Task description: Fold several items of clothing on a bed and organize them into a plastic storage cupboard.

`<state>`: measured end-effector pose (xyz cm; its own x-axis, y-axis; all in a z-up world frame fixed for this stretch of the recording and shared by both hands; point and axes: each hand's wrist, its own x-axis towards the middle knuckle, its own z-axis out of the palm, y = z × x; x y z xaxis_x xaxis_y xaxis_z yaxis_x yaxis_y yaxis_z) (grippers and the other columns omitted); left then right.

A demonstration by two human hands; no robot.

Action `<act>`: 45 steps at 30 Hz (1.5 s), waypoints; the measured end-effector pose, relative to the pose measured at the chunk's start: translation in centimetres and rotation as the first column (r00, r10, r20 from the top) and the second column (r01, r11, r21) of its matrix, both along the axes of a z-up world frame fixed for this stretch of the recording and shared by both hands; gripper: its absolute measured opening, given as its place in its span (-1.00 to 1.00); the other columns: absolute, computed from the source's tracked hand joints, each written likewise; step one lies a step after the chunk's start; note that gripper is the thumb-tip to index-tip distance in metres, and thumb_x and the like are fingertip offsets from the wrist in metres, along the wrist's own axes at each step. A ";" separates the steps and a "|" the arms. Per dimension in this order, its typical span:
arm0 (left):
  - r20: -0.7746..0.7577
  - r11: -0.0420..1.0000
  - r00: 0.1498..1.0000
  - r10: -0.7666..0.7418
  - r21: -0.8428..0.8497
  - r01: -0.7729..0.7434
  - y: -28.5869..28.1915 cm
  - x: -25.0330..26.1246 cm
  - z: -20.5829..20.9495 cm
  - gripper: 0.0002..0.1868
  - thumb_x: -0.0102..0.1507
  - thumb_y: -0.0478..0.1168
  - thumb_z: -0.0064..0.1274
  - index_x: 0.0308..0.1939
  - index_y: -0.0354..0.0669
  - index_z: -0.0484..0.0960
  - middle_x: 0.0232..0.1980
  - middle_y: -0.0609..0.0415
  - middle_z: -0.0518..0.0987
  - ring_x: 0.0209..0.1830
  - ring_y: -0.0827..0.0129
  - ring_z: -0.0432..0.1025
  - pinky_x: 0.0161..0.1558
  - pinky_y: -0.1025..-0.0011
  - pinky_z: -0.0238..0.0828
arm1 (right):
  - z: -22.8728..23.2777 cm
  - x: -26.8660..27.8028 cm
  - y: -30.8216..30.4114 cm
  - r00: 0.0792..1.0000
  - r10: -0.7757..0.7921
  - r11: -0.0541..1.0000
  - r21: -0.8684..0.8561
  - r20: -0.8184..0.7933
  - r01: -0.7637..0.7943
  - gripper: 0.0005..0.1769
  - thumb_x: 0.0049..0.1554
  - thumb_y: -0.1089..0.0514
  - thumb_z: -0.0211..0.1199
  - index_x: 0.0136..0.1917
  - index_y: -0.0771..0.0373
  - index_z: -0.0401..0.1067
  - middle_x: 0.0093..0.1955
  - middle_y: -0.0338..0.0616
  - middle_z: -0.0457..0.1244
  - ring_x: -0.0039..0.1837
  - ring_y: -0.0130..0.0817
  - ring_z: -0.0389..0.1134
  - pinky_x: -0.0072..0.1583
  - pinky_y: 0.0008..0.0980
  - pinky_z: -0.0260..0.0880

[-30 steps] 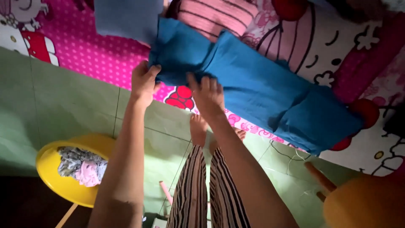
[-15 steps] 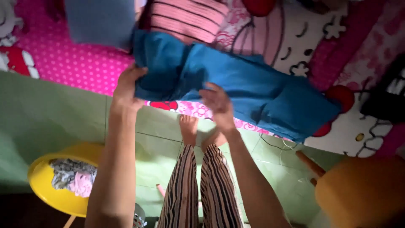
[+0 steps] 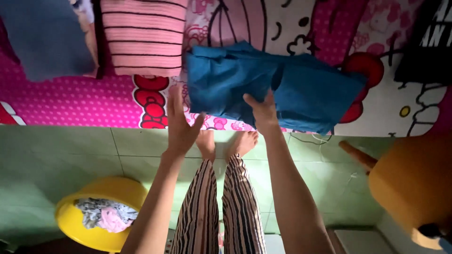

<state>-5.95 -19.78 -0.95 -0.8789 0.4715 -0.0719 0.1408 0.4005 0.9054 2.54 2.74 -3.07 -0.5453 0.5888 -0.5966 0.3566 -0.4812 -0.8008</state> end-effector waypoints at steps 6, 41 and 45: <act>-0.336 0.700 0.773 -0.538 -0.689 0.188 0.1 1.2 -2.2 0.27 -0.17 0.20 0.53 0.58 0.15 0.26 0.60 -0.33 0.11 0.53 -0.28 0.11 0.35 -0.46 -0.05 | -2.3 3.4 3.5 0.898 0.101 0.880 0.383 0.429 -0.282 -0.27 0.06 -0.11 0.53 0.35 0.23 0.35 0.20 0.13 0.36 0.28 -0.03 0.40 0.33 -0.06 0.35; 0.211 0.913 0.956 -0.202 -0.313 0.262 23.4 8.0 -3.3 -0.07 0.25 -0.35 -0.01 0.62 0.11 -0.13 0.17 -0.29 0.48 -0.14 -0.30 0.60 -0.17 -0.13 0.63 | 8.1 10.9 14.8 0.852 -0.093 0.828 0.516 0.516 -0.222 -0.32 0.06 0.06 0.57 0.37 -0.01 0.33 0.18 -0.16 0.25 0.19 -0.19 0.32 0.24 0.01 0.25; 0.394 0.956 0.891 -0.224 -0.088 0.279 20.8 7.1 -4.0 -0.03 0.21 -0.27 0.14 0.62 0.30 -0.02 -0.15 0.08 0.54 -0.18 -0.01 0.65 -0.11 0.10 0.63 | 9.0 9.8 11.5 0.873 -0.010 0.704 0.624 0.487 -0.339 -0.20 0.07 0.17 0.53 0.50 0.10 0.23 0.19 0.06 0.26 0.16 -0.03 0.37 0.18 -0.01 0.38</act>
